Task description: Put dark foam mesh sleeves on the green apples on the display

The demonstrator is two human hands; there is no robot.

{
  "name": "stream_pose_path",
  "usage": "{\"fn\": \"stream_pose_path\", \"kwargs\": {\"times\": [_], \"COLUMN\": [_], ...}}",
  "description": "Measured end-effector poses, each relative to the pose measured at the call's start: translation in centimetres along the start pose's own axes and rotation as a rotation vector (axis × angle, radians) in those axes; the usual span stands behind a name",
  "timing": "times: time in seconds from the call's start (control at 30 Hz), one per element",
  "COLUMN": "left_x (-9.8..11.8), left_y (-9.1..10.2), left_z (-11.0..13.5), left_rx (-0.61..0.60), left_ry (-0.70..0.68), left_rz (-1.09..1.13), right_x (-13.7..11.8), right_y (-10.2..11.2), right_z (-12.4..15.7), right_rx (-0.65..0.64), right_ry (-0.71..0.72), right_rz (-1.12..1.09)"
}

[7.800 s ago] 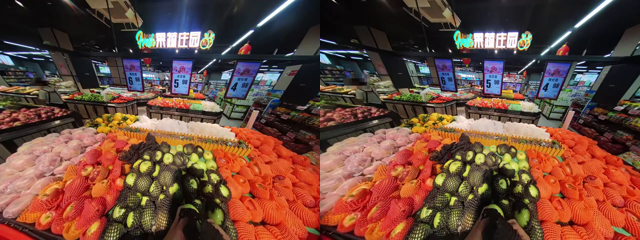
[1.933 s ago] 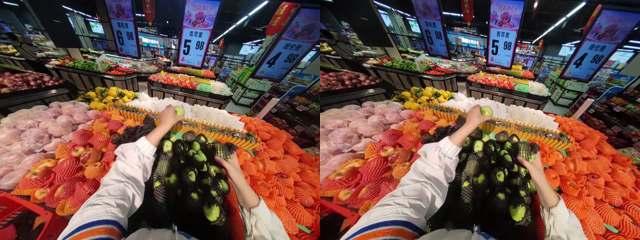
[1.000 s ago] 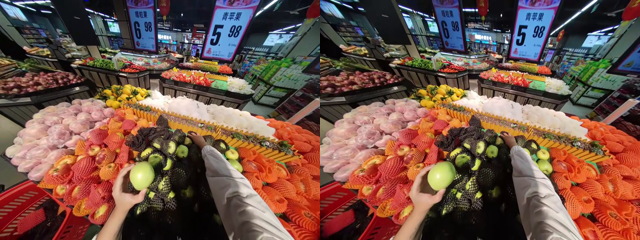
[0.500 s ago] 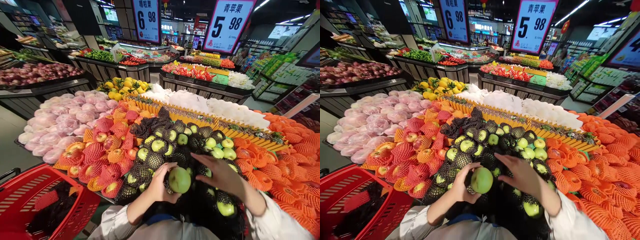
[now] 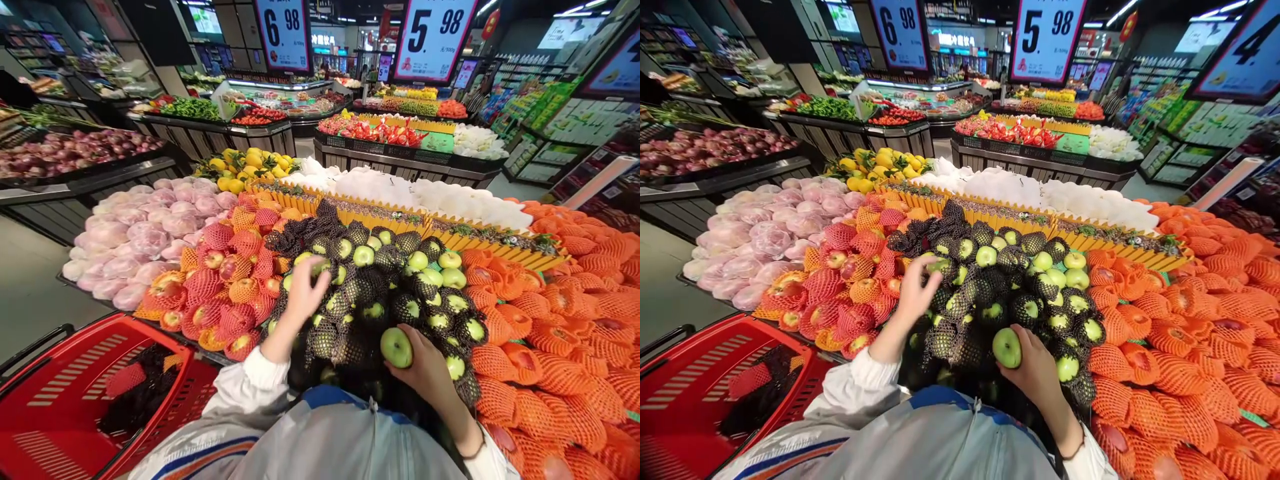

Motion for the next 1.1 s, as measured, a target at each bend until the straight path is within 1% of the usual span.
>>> {"fn": "stream_pose_path", "kwargs": {"times": [0.03,0.07,0.13,0.2,0.23,0.3,0.33,0.4,0.5,0.57,0.63,0.7,0.73,0.77,0.8,0.83,0.87,0.93,1.0,1.03,1.1], "left_x": [-1.7,-3.6,-7.1,-9.8,-10.7,-11.4,-11.4,-10.5,-8.1,-6.3,-4.7,-3.5,-3.0,-2.6,-2.1,-1.7,-1.3,-0.3,0.6,0.9,1.4], "left_y": [1.2,2.0,3.1,3.6,3.7,3.7,3.8,4.1,5.0,5.7,6.5,7.1,7.1,7.1,6.7,6.2,5.5,3.5,1.4,0.5,-0.8], "left_z": [-1.5,-2.7,-4.3,-4.9,-4.9,-4.6,-4.4,-4.0,-3.4,-2.9,-2.3,-1.6,-1.2,-0.7,-0.2,0.3,0.9,2.3,3.6,4.2,4.9], "left_rx": [0.099,0.139,0.107,0.039,0.017,0.002,0.014,0.077,0.236,0.356,0.477,0.578,0.609,0.613,0.585,0.521,0.419,0.146,-0.122,-0.225,-0.356], "left_ry": [0.014,0.046,0.104,0.162,0.165,0.150,0.135,0.100,0.047,0.023,0.003,-0.012,-0.017,-0.019,-0.020,-0.019,-0.019,-0.025,-0.058,-0.081,-0.138], "left_rz": [-0.105,-0.145,-0.219,-0.270,-0.278,-0.281,-0.284,-0.304,-0.338,-0.325,-0.268,-0.155,-0.082,0.002,0.092,0.183,0.265,0.376,0.377,0.346,0.275], "right_x": [0.3,0.5,0.7,0.5,0.4,0.3,0.4,0.4,0.5,0.6,0.5,0.3,0.1,0.0,-0.2,-0.2,-0.2,-0.1,0.2,0.3,0.5], "right_y": [-0.3,-0.7,-1.1,-1.4,-1.5,-1.5,-1.6,-1.6,-1.8,-1.8,-2.0,-2.2,-2.3,-2.4,-2.6,-2.8,-3.0,-3.3,-3.6,-3.7,-4.1], "right_z": [0.1,0.3,0.4,0.5,0.6,0.7,0.7,0.9,1.2,1.5,1.8,2.1,2.2,2.3,2.4,2.5,2.5,2.5,2.3,2.2,2.1], "right_rx": [0.024,0.042,0.070,0.091,0.099,0.113,0.128,0.171,0.247,0.272,0.274,0.265,0.262,0.258,0.256,0.251,0.244,0.229,0.205,0.184,0.130], "right_ry": [-0.009,-0.016,-0.019,-0.015,-0.014,-0.015,-0.013,0.008,0.043,0.016,-0.035,-0.058,-0.057,-0.050,-0.045,-0.043,-0.044,-0.040,-0.007,0.020,0.074], "right_rz": [-0.006,-0.014,-0.035,-0.052,-0.059,-0.070,-0.069,-0.055,-0.074,-0.162,-0.294,-0.422,-0.470,-0.502,-0.517,-0.517,-0.504,-0.439,-0.334,-0.274,-0.157]}}
Point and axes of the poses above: each hand's wrist, its own z-axis away from the middle knuckle, its own y-axis out of the back of the hand, x = y × z, the point moved 2 cm from there along -z, towards the middle knuckle, and after that the axes turned 4 degrees about -y, right-handed, at the moved point
